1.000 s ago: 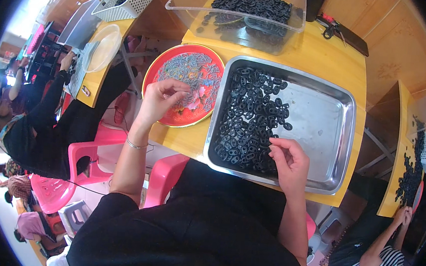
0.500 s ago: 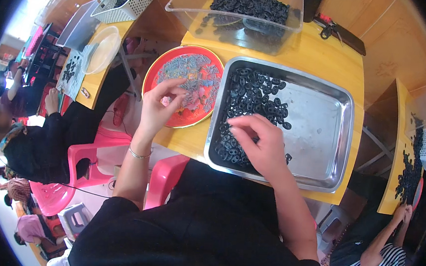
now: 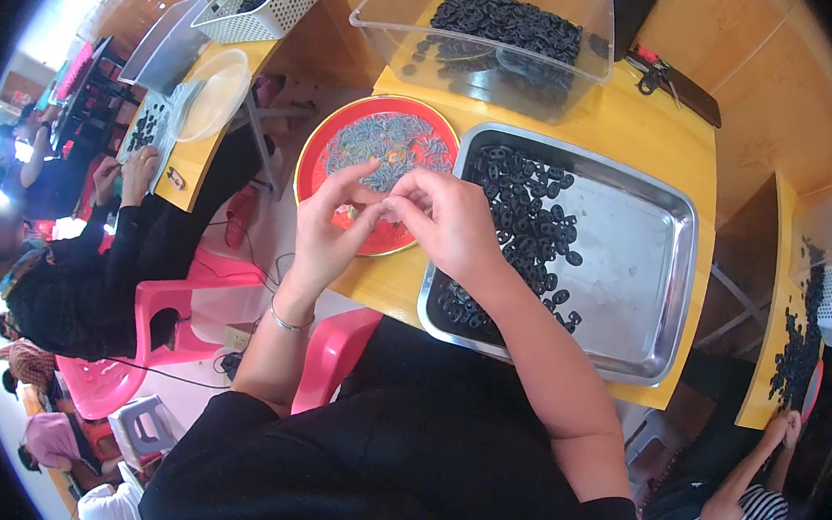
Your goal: The person sits at a yellow table and repeatedly picks up small black plastic rings from a metal tray and colorful pins from a red plate. They insert the pins into the rings and place the assembled units into a clear plastic container. The process is repetitive and involves fine motor manipulation of small components.
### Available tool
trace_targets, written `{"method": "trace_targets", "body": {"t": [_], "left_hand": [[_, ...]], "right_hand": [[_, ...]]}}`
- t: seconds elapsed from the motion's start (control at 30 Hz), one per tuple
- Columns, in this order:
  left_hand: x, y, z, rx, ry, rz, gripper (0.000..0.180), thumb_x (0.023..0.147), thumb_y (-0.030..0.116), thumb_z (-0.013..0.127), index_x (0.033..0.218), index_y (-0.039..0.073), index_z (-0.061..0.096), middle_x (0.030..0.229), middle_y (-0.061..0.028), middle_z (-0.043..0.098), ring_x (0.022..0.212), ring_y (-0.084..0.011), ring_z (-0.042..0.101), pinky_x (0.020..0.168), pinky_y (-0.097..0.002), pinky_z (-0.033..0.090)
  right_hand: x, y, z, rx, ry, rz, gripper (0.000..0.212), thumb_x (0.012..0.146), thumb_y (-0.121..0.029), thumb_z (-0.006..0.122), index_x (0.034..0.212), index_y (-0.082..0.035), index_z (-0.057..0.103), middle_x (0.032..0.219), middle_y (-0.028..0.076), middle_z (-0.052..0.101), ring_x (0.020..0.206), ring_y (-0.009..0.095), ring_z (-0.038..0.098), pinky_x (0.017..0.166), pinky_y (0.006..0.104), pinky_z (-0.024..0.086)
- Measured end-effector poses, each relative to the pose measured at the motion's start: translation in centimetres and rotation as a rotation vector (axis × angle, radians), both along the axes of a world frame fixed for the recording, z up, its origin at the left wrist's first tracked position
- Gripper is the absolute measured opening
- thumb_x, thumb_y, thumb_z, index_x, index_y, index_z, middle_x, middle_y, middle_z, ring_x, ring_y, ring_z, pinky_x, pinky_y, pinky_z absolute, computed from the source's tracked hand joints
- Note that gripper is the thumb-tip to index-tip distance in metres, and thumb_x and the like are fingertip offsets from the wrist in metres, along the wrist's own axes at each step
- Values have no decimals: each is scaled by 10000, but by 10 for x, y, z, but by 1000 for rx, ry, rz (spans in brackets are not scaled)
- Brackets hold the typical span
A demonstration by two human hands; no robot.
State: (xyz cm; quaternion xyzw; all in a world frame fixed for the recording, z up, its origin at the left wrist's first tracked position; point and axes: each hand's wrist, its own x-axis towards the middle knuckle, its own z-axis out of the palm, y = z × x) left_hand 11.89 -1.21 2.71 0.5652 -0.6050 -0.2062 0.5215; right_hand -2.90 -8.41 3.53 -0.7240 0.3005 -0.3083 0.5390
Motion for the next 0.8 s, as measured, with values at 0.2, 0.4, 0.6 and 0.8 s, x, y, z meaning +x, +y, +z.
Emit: {"method": "trace_targets", "body": {"t": [0.2,0.4,0.6,0.8], "left_hand": [[3,-4,-5,145,469,-55,327,785,-61,580,1103,-6,528,840,-47,616,757,-86,575,676,-207,463],[19,3,-16,197,593,78,163,819,-19,563,975,-15,609,853,-34,612,762,-71,551,699,-194,448],[5,2,-23,289,793,-14,160,830,-23,535,974,-16,606,858,-58,612,750,-102,569,688,-198,462],[-25,-5,-23,339,834,-155,149,823,-22,539,953,-22,613,871,-72,619,743,-104,569,690,-208,459]], "right_hand": [[-1,-1,-7,-119,-7,-33,123,775,-75,610,882,-18,585,790,105,633,708,186,652,628,281,506],[-35,6,5,-128,60,-53,272,760,-118,632,1019,-52,583,870,113,606,748,214,637,638,301,490],[-135,7,-7,-33,192,-356,131,786,-76,602,908,-35,621,811,91,622,703,173,609,633,274,488],[-187,18,-21,-129,546,-284,88,753,-69,591,835,-42,606,762,107,597,702,254,590,639,319,466]]}}
